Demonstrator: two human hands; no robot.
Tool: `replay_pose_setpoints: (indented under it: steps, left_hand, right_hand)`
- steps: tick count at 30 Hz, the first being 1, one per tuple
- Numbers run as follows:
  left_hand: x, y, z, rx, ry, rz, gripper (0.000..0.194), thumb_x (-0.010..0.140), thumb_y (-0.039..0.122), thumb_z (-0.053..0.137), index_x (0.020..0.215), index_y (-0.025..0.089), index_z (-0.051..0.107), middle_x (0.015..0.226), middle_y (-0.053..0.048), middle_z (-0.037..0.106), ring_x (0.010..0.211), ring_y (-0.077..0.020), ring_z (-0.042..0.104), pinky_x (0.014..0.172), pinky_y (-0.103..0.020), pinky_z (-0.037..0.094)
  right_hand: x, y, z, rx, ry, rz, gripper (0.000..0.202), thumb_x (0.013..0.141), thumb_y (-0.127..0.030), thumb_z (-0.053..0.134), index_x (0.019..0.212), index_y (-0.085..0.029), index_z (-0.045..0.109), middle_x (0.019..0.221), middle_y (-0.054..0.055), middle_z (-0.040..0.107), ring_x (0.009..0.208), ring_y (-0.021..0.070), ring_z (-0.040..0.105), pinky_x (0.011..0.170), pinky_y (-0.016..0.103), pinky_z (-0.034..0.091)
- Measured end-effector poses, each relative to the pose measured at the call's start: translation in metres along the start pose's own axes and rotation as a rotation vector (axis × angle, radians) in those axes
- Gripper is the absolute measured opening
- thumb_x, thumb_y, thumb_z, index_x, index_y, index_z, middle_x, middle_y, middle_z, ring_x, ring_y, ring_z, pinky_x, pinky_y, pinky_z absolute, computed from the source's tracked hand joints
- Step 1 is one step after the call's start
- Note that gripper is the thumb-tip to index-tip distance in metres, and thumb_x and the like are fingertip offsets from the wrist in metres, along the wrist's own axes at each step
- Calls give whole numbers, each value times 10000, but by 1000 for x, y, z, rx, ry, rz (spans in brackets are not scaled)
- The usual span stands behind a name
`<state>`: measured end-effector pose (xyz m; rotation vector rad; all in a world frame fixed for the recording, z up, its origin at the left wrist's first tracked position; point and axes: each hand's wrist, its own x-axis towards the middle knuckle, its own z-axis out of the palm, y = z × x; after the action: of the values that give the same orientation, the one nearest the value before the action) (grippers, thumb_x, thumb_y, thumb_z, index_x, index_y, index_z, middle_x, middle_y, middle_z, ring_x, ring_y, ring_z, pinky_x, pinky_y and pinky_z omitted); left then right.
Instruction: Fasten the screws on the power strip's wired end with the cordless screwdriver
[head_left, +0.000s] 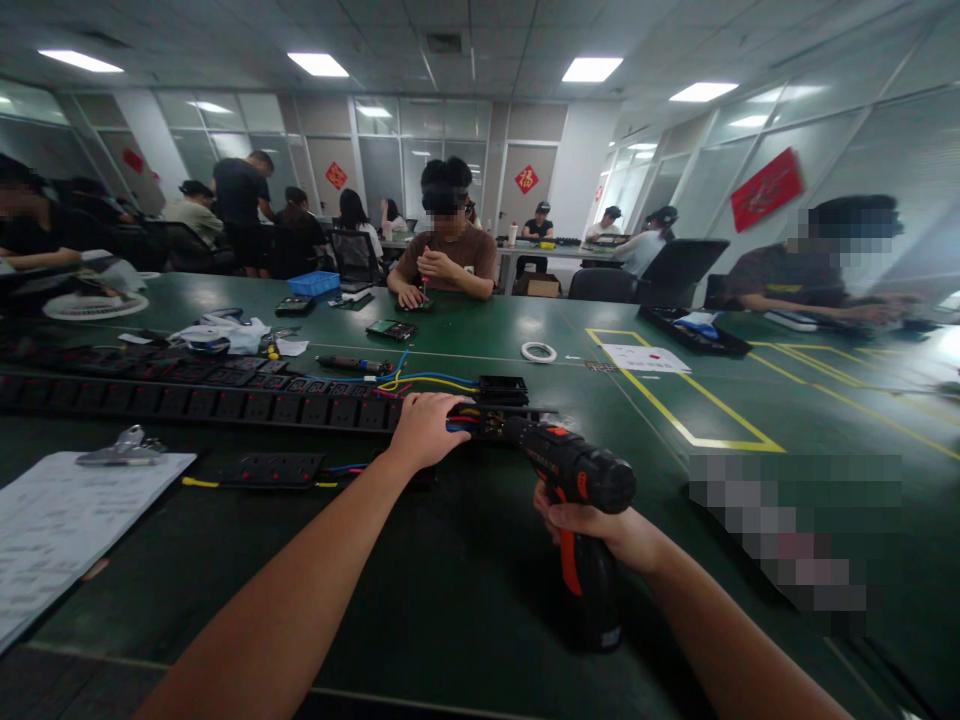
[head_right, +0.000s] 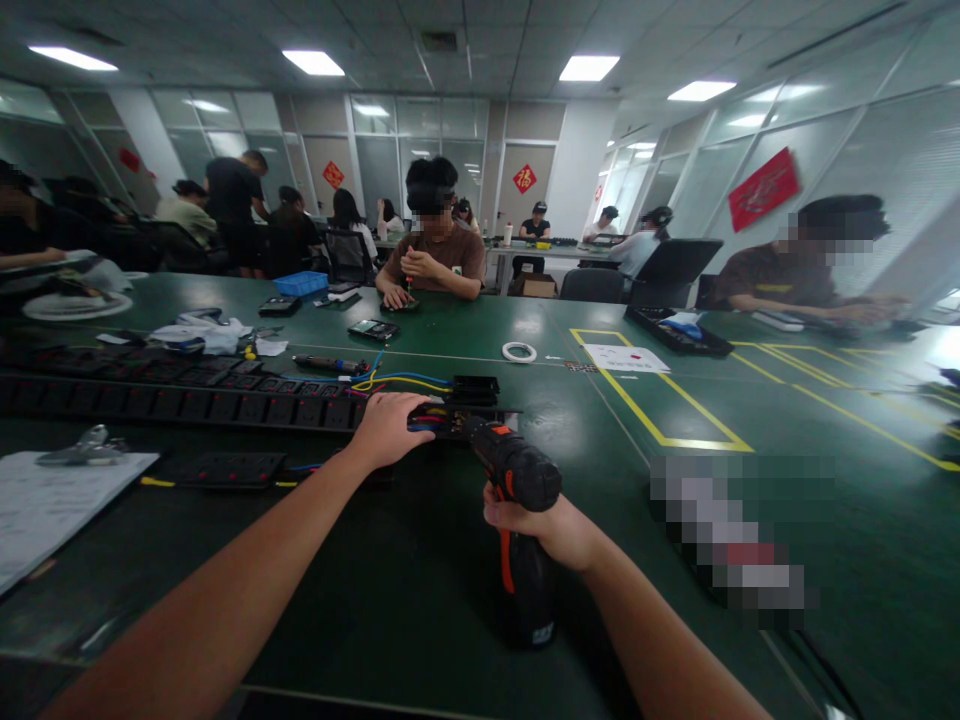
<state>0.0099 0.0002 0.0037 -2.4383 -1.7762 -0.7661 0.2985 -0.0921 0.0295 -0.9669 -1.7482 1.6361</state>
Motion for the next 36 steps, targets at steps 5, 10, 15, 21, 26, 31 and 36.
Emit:
replay_pose_setpoints:
  steps: [5,10,15,21,26,31,36]
  left_hand:
    - [0,-1,1,-6,-4,1,566,831,478,781,1345,283,648,1408,-66,666,1315,-320,567,1146,-500,314]
    - [0,-1,0,-9,0,0,560,833,473,779,1342,277,650,1408,-69,665,1316,-317,567,1144,-502,314]
    - [0,0,0,-7,1,7,559,825,470,787,1335,284,655,1398,-61,672,1306,-318,573,1135,-496,325]
    - [0,1,-1,-7,-5,-2,554,833,474,779,1342,297,651,1406,-64,667,1315,-320,567,1147,-501,311]
    - [0,0,-1,-11,-13,-10,560,837,489,770,1348,298,643,1421,-60,656,1329,-318,554,1154,-498,305]
    - [0,0,-1,-14,-14,-8,564,834,488,771,1347,292,641,1419,-66,657,1326,-318,557,1157,-500,303]
    - [0,1,-3,-19,-23,-11,562,842,490,761,1354,292,636,1422,-67,655,1335,-324,549,1160,-509,299]
  right_hand:
    - [1,-1,0,0,-8,-9,433,749,-551,814,895,-178,649,804,22,606,704,194,586,657,341,481]
    - [1,0,0,4,-9,-15,428,753,-549,815,893,-178,652,804,17,600,698,185,581,645,329,478]
    - [0,0,0,22,5,-14,419,750,-536,819,888,-177,654,813,16,594,703,181,577,657,332,485]
    - [0,-2,0,-5,1,-15,435,754,-552,817,895,-178,645,814,18,596,715,187,586,664,335,489]
    - [1,2,-3,-19,-1,-28,448,757,-567,812,899,-178,640,816,18,597,712,188,585,657,334,490]
    - [1,1,-2,-9,-3,-24,442,757,-555,817,903,-176,643,838,25,600,722,194,587,672,347,498]
    - [0,-1,-1,3,-2,-25,417,766,-530,817,908,-179,643,827,19,602,718,191,585,677,345,493]
